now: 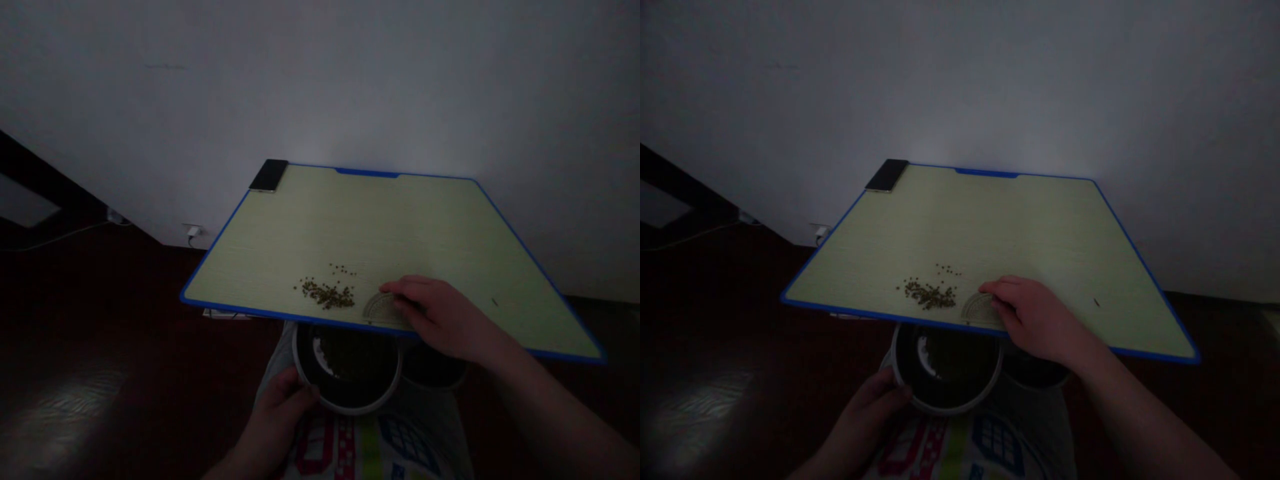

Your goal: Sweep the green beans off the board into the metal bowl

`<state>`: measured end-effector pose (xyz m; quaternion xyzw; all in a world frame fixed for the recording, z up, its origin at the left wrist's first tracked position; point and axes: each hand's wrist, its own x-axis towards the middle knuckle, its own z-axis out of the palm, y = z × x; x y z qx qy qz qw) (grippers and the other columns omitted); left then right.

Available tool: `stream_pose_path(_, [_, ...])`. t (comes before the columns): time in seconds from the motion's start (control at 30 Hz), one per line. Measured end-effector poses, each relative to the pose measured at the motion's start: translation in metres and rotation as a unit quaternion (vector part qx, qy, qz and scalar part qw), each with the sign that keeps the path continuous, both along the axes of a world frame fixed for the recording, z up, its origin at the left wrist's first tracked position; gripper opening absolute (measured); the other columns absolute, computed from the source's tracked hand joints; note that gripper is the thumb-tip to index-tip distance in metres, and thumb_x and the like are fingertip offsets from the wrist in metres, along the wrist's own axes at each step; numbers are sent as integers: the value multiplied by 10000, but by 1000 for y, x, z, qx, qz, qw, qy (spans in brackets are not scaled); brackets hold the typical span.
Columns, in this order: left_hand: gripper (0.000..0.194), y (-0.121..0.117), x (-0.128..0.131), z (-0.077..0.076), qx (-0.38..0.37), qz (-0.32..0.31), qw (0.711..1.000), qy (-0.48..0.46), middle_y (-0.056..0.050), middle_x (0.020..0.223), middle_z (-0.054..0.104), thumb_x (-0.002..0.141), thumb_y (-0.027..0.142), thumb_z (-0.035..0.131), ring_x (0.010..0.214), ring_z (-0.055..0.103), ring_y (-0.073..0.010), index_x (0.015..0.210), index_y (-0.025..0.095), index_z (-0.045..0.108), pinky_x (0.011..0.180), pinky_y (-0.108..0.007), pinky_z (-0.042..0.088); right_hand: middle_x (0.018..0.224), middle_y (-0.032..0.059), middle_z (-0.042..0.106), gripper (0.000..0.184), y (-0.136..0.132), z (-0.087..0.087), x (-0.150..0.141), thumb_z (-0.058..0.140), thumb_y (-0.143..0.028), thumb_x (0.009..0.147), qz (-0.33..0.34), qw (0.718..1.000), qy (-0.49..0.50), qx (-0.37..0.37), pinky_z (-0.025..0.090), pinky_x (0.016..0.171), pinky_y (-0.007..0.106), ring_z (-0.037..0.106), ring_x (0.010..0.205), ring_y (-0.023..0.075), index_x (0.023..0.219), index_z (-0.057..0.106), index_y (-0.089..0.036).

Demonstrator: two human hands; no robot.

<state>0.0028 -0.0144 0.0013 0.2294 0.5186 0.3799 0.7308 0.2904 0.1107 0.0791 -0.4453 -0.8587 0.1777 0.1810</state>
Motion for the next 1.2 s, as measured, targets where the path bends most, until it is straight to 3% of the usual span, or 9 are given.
stream_pose_path(0.23, [247, 1, 2, 1, 1, 5, 1000, -17, -79, 993, 926, 725, 407, 944, 1067, 832, -412, 916, 255, 904, 1108, -583, 573, 1128, 88, 866, 347, -6, 0, -6, 552, -178, 990, -26, 999, 10, -44, 665, 922, 417, 823, 1005, 258, 1194, 826, -237])
stream_pose_path(0.57, [237, -1, 2, -2, -17, 16, 999, -35, -74, 971, 926, 711, 402, 958, 1074, 834, -414, 886, 252, 902, 1149, -597, 546, 1133, 152, 856, 393, -11, -8, -26, 488, -201, 1028, -34, 999, 20, 7, 674, 906, 416, 824, 1021, 276, 1264, 796, -142])
stream_pose_path(0.8, [234, 0, 0, -3, -2, 6, 1000, -27, -83, 1033, 927, 751, 390, 925, 1106, 827, -413, 930, 242, 896, 1135, -578, 563, 1153, 150, 855, 381, -13, -8, -17, 503, -222, 1025, -91, 996, -3, 24, 680, 913, 458, 826, 1018, 296, 1254, 803, -167])
stream_pose_path(0.97, [246, 2, 1, -1, -8, 14, 1000, -26, -68, 966, 929, 706, 404, 954, 1059, 841, -413, 882, 248, 883, 1122, -593, 571, 1156, 168, 848, 380, -7, -13, -7, 510, -253, 1028, -125, 991, -14, 47, 677, 924, 465, 823, 1030, 309, 1240, 811, -158])
stream_pose_path(1.2, [249, -1, 1, -3, -12, 15, 999, -28, -67, 955, 930, 696, 397, 956, 1031, 846, -409, 882, 248, 884, 1111, -595, 575, 1147, 186, 844, 422, 0, -13, -5, 467, -245, 1029, -122, 990, -21, 73, 679, 919, 465, 823, 1032, 313, 1247, 802, -110])
